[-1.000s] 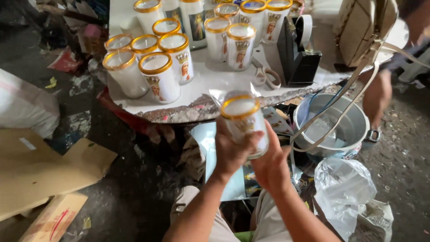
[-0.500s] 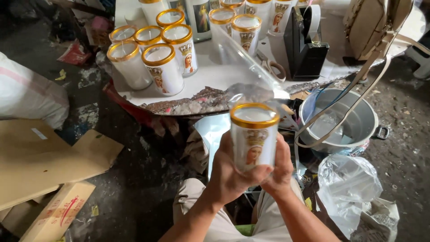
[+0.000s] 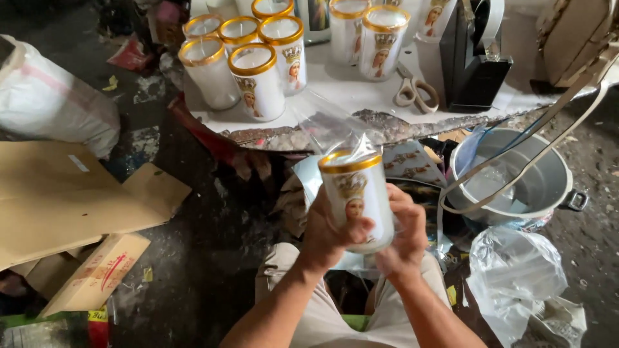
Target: The person places a wick into a candle jar and secures it with a metal ring. They then cut a piece of plastic wrap using scissors, place the candle inside the wrap, and tie the top with a string. Finally, they trim the excess plastic with scissors.
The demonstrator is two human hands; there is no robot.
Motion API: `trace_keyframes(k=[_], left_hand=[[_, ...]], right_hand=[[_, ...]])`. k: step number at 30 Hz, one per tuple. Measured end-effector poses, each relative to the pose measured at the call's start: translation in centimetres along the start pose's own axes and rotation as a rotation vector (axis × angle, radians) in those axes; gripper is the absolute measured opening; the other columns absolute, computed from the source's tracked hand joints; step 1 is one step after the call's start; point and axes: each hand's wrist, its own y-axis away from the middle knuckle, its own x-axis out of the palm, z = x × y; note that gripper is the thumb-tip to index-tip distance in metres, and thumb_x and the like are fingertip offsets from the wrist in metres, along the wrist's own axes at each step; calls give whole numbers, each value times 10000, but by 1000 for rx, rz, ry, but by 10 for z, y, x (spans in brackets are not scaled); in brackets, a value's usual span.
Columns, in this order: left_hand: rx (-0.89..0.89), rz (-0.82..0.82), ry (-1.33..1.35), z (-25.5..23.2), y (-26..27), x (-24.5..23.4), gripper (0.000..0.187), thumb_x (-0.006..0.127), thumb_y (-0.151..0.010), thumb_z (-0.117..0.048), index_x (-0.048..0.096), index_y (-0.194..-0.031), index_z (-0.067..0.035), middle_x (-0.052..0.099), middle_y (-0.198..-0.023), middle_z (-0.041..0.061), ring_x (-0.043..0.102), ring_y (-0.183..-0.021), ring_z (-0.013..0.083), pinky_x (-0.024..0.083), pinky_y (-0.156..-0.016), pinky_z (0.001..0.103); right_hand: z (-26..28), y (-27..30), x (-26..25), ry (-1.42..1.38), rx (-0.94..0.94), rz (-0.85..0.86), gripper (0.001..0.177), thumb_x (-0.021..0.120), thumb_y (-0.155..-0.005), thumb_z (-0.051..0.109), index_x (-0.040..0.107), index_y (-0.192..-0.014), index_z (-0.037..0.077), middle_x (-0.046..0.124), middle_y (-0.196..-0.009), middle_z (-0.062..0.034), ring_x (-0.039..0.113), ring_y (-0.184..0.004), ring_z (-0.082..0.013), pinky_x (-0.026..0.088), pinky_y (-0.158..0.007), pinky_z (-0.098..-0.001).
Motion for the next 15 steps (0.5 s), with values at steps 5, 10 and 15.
trace_keyframes(k=[5,10,15], left_hand=[[15,213,66,-26,4,7,687,872,-797,-326,548,-1321,-23,681,-1200,133,689,-1086,266,641,-889,337],[-64,246,78,-16,-19,-23,787,869,-808,-419,471,-1354,-15,661,-1098,99,668,-975,219,584,-850,324],[-56,210,144,-5,-8,-10,467,860,-823,-270,638,-1175,-58,713,-977,35,679,-858,148,569,-719,277]], right_hand=[[-24,7,-15,-63,51,-25,660,828,-816,221,509,-1370,57,531,-1318,-170,514,-1284,-270,470,-1087,-401],[5,-5,1,-852,548,112,1034,838,-902,591,346,-1568,-29,511,-1416,-194,554,-1252,-268,476,-1069,-387],[-11,16,-10,35,66,144,757,710,-907,311,407,-1505,-39,510,-1450,-247,512,-1333,-339,483,-1128,-488]])
